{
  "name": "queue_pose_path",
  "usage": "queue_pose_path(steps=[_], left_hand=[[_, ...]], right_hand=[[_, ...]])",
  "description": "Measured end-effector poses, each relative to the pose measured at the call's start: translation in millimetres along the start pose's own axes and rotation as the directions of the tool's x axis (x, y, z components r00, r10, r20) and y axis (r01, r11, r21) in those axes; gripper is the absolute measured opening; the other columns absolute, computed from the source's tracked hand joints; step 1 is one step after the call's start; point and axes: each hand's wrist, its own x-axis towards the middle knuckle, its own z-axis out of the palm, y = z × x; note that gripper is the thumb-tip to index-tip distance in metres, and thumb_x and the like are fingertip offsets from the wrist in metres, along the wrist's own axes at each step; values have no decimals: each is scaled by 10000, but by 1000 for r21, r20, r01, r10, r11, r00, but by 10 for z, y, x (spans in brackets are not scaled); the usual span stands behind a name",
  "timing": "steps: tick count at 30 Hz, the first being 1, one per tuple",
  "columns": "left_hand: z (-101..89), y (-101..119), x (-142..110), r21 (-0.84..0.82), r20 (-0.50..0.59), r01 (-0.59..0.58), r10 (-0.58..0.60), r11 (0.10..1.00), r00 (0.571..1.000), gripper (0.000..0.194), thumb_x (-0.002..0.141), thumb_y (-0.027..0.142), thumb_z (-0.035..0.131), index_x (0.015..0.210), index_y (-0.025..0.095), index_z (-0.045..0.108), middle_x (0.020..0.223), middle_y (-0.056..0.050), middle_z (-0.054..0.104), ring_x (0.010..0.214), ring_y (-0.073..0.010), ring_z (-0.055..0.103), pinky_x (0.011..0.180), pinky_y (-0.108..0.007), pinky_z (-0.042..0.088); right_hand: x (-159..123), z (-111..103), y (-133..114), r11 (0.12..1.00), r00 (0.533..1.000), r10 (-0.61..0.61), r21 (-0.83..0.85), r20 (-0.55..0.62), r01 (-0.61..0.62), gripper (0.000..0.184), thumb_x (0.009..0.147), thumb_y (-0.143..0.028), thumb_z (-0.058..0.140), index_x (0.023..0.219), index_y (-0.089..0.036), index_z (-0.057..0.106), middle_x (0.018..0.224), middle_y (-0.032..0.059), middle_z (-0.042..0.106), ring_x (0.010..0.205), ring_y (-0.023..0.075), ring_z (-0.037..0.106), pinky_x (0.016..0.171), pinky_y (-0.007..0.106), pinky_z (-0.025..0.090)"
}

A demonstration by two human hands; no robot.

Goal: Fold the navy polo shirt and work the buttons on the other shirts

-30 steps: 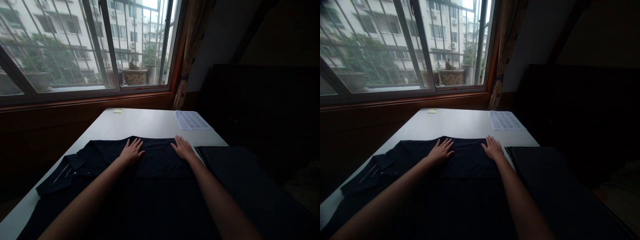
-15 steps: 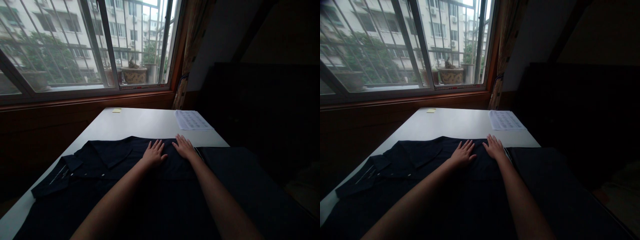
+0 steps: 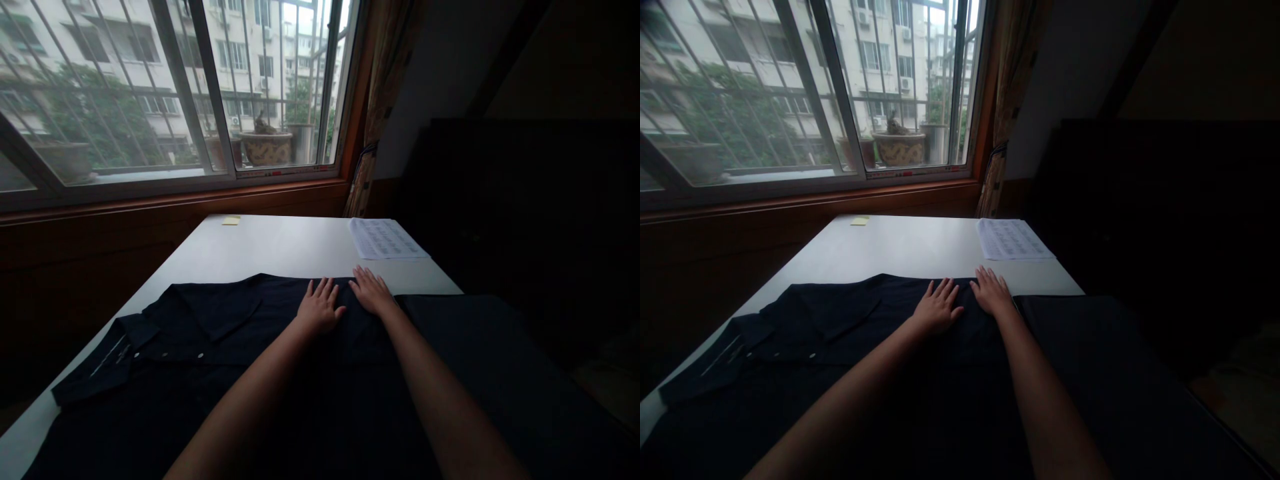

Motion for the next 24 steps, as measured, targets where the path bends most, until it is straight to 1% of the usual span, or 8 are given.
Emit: queue_pose_path(steps=[7,9,12,15,18,21,24], left_hand=[[7,443,-137,-9,-2,-127,127,992,992,718,1016,594,175,1548,132,312,1637,-119,251,1531,-267,170,1233,-518,158],[-8,522,-186,-9,1,-154,154,988,988,712,1018,591,172,1548,136,310,1637,-115,254,1529,-268,174,1228,-514,175],[-45,585,-240,-9,8,-205,205,979,979,681,1023,581,186,1546,166,319,1638,-90,258,1527,-259,183,1227,-500,187],[-88,626,-265,-41,13,-290,290,956,957,637,1031,556,205,1543,196,328,1635,-67,275,1523,-261,197,1224,-506,185],[-116,706,-277,-113,13,-361,365,926,931,616,1034,547,221,1537,210,336,1623,-58,308,1511,-273,228,1216,-531,187],[-124,850,-300,-162,8,-425,431,891,902,614,1031,553,245,1531,211,344,1618,-57,319,1506,-286,239,1213,-560,171],[-118,1030,-345,-188,-6,-483,491,855,871,634,1027,555,274,1536,180,330,1608,-79,337,1505,-288,239,1213,-562,177]], right_hand=[[76,-16,89,999,999,-38,3,20,38,603,1024,-458,167,1584,-239,214,1669,11,159,1534,219,144,1228,503,152],[90,-32,115,998,998,-56,5,33,56,594,1025,-449,173,1583,-252,216,1669,5,160,1534,215,142,1228,495,155],[114,-54,149,997,995,-82,9,55,81,590,1026,-446,173,1584,-258,211,1672,-5,144,1536,206,133,1230,475,155],[141,-61,175,996,993,-93,14,77,93,597,1026,-456,163,1588,-256,197,1676,-13,109,1540,207,110,1231,475,144],[171,-57,195,995,990,-96,20,107,94,603,1022,-463,168,1590,-261,188,1677,-16,92,1542,215,94,1230,486,138],[202,-56,213,996,986,-93,27,137,90,611,1018,-477,180,1593,-270,172,1678,-17,82,1543,223,88,1229,493,134],[228,-61,220,996,984,-89,35,157,84,623,1016,-499,176,1595,-272,159,1679,-16,78,1544,225,82,1229,493,130]])
